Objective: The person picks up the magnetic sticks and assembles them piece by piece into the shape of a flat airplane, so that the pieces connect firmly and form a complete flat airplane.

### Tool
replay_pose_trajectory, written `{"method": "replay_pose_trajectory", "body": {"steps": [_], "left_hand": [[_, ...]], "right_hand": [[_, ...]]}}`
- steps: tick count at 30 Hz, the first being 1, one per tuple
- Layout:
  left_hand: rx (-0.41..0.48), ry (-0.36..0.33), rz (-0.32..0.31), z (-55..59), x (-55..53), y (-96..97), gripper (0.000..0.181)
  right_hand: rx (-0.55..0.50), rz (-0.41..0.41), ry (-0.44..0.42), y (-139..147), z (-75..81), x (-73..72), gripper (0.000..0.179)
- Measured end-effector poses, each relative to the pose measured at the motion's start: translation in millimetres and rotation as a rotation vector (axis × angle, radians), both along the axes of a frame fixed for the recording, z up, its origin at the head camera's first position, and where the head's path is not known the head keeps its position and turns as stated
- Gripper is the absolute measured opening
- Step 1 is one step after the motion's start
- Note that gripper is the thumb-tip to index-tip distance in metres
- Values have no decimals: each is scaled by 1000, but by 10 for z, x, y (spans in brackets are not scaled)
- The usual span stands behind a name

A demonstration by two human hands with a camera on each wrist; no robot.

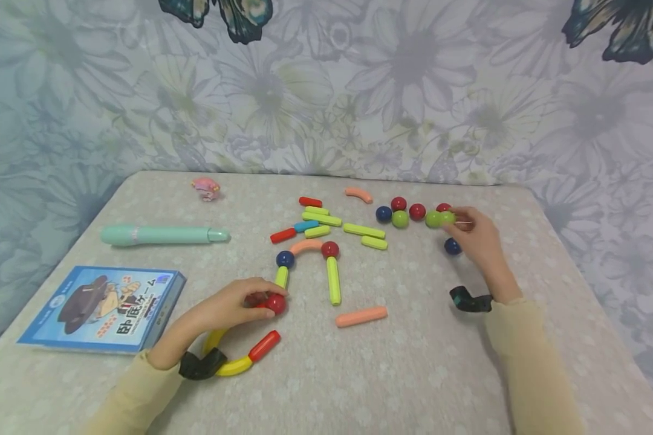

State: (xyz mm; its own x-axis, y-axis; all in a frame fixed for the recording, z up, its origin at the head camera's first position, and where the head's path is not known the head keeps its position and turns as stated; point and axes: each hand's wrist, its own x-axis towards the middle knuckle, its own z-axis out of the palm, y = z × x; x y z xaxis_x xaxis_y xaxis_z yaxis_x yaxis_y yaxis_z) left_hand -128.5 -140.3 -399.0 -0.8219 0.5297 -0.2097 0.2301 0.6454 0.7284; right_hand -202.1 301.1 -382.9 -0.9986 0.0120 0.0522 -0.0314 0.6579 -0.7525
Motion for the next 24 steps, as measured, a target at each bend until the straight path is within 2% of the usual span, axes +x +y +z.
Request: {"method": "replay_pose_trajectory", "body": {"steps": [3,7,12,17,24], "left_hand": [[1,-4,3,11,-1,0,38],[6,5,-14,9,-9,-2,38],[15,16,-25,1,-14,-13,37],[14,23,-32,0,-14,-17,36],[16,23,-34,4,-10,-14,36]], "right_hand": [[-78,186,-73,-423,-17,171,50],[-228,394,-249,-894,-172,411,46],[-272,596,-341,-1139,-308,555,38],[-212,658,-340,-1190,-324,601,33],[-132,621,-297,-1288,-302,707,29]]}}
